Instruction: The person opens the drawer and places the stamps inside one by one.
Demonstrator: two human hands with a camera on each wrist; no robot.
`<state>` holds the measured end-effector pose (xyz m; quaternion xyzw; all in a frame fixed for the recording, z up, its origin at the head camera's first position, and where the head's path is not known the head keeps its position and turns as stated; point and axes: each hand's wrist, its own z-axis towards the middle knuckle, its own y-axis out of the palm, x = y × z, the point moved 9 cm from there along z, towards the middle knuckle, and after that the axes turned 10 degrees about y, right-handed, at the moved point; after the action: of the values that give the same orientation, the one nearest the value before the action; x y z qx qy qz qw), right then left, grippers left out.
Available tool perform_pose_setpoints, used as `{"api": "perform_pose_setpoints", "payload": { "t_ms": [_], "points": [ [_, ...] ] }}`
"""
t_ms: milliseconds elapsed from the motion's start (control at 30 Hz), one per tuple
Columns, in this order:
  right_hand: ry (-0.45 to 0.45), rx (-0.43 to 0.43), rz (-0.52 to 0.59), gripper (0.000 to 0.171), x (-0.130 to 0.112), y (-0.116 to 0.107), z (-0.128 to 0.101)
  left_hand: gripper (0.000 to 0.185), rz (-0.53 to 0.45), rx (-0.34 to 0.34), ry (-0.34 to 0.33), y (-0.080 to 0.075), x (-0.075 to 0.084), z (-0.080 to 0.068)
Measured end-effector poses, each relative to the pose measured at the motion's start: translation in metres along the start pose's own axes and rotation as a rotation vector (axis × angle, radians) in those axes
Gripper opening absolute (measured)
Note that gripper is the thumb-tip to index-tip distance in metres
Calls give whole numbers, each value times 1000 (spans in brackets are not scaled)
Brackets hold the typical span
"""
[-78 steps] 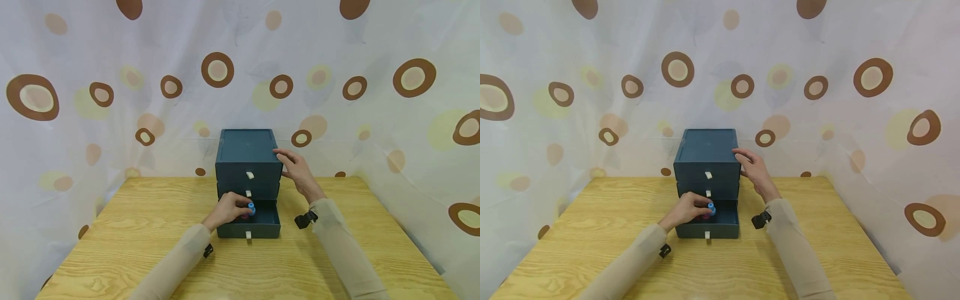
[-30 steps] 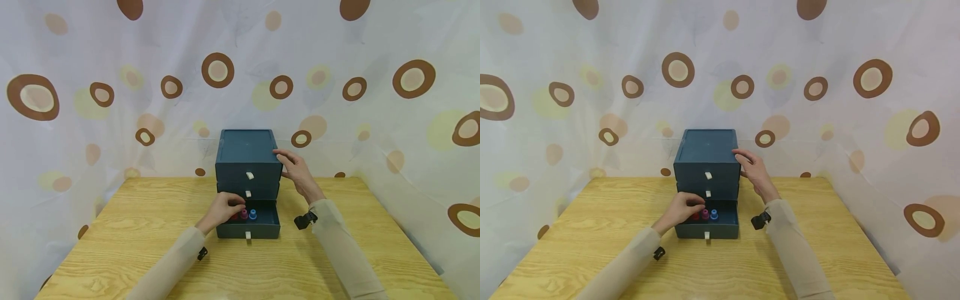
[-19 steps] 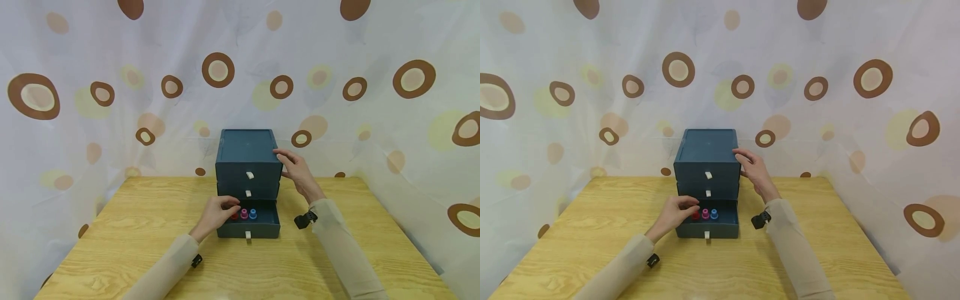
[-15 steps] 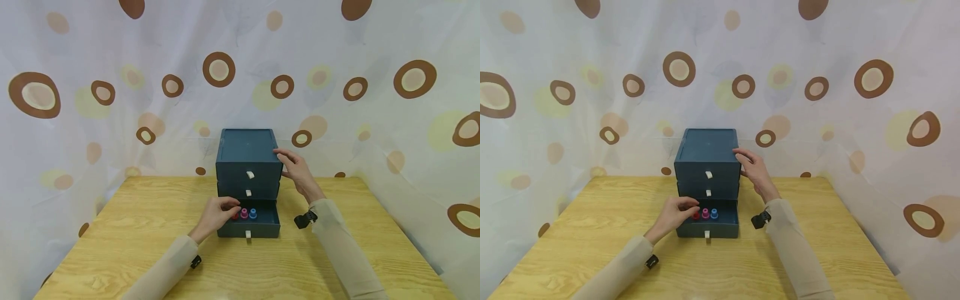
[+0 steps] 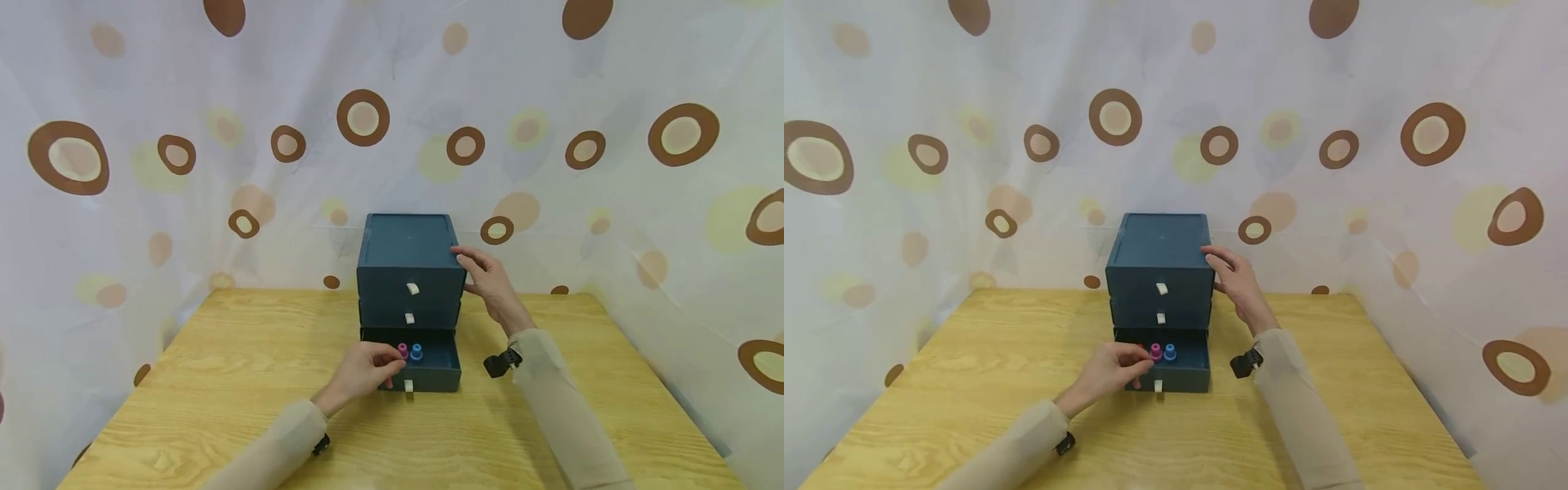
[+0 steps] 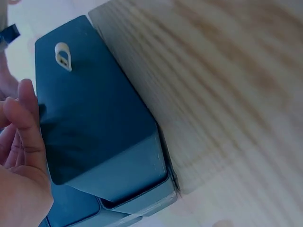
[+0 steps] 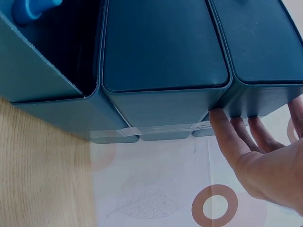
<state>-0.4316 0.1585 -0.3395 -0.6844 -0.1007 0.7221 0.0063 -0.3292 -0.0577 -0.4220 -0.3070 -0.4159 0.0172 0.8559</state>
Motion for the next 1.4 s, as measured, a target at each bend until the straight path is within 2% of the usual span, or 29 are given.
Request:
{"api": "perform_pose_setpoints", "payload": {
  "t_ms": [133,333,733,1000,1167,1400],
  "points": [
    [4,-5,13,46,3,-1,-2,12,21,-57,14,11,2,-2],
    [-1,-3,8,47,3,-3,-4,12,63,-175,-62,26,-2,-4],
    [3,6,6,47,0,-2,-1,19,81,-206,-147,29,-6,-1],
    [-5,0,12,46,-1,-1,-1,21,165,-251,-181,31,-5,-1],
    [-3,4,18,45,-1,0,-1,21,218,-284,-161,35,-6,-1],
    [-2,-11,16,46,0,1,0,23,218,-307,-130,41,-6,-2]
  ]
}}
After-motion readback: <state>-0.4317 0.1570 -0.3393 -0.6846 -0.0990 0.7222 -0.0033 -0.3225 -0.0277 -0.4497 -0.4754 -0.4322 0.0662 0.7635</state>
